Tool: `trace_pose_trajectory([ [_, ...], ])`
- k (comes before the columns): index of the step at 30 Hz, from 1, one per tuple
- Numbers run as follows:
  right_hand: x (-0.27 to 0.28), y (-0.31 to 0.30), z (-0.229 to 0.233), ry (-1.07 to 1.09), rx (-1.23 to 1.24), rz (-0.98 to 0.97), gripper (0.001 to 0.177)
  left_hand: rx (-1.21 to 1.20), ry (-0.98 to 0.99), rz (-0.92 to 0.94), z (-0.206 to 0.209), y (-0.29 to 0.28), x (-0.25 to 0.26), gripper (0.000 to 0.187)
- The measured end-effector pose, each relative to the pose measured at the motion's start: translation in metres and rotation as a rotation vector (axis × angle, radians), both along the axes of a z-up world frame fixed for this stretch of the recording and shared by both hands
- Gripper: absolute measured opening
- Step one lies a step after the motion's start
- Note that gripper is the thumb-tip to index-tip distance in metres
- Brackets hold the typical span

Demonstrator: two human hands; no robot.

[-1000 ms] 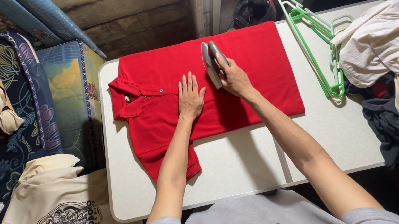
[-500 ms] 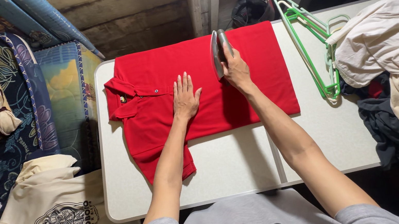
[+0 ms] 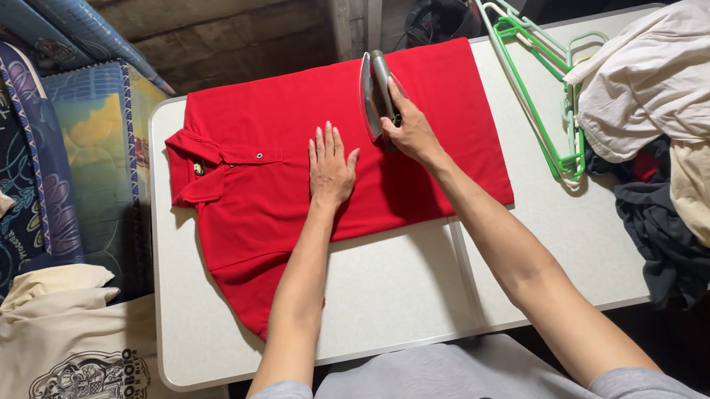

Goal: The person irons a red polo shirt laid flat on a white table using a handheld iron. After ironing, the person places the shirt on a green hanger.

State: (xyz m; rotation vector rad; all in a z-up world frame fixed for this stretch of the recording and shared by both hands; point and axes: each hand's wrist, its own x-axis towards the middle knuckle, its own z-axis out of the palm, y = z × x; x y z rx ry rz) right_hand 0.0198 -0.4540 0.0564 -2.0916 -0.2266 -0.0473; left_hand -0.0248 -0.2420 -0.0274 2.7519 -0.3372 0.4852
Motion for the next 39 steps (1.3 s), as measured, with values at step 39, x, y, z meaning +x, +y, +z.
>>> trace_pose_trajectory([
  [39, 0.011, -0.002, -0.001, -0.115, -0.050, -0.046, 0.082, 0.041, 0.081, 0.022, 0.015, -0.002, -0.002, 0.083],
])
